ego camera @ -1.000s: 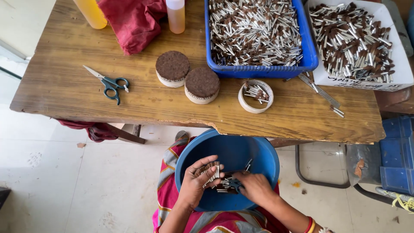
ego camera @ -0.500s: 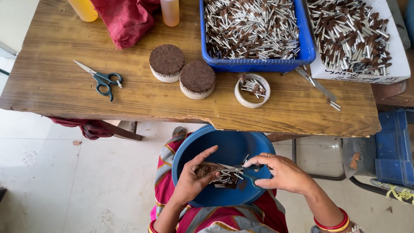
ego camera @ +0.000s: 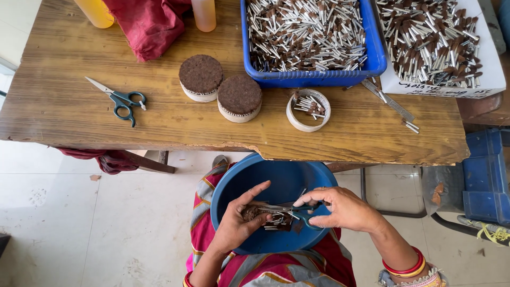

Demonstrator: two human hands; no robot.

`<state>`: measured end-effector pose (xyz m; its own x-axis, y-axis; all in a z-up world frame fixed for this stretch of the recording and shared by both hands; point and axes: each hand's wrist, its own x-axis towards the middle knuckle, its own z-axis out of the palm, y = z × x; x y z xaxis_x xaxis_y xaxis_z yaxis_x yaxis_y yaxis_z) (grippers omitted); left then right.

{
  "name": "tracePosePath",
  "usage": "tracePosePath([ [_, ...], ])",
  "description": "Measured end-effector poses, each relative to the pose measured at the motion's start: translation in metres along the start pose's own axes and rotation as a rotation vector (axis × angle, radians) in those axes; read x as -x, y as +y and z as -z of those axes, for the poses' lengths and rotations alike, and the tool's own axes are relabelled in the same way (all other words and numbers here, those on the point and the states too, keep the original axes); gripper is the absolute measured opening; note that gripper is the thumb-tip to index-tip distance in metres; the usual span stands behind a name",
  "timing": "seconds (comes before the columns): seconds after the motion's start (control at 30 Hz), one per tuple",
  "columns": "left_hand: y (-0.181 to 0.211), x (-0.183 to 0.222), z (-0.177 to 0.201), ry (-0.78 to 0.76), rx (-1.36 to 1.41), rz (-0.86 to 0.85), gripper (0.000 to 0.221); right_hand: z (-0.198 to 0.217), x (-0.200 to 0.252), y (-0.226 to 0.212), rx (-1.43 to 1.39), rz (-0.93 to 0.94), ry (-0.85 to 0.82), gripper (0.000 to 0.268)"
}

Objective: The person sorts small metal pins and prepares them in a container or inserts them into bases.

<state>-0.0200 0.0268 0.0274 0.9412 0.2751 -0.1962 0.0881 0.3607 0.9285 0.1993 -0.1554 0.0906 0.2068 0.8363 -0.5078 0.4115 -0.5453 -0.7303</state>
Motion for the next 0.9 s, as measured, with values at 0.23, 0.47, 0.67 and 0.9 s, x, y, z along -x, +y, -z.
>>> tracePosePath([
  [0.23,-0.020,-0.010,-0.009,0.104,0.352,0.135,0.077,-0.035,-0.028,0.053,0.351,0.185,0.081,0.026],
  [0.47,-0.031,-0.018,-0.017,0.065,0.296,0.105,0.076,-0.084,-0.054,0.063,-0.369,0.358,0.427,0.012],
  [0.67,-0.035,-0.018,-0.016,0.079,0.260,0.106,0.077,-0.087,-0.063,0.057,-0.719,0.315,0.164,0.016],
  [0.9,-0.032,-0.018,-0.017,0.056,0.356,0.133,0.082,-0.080,-0.061,0.050,-0.806,0.325,0.247,0.020],
])
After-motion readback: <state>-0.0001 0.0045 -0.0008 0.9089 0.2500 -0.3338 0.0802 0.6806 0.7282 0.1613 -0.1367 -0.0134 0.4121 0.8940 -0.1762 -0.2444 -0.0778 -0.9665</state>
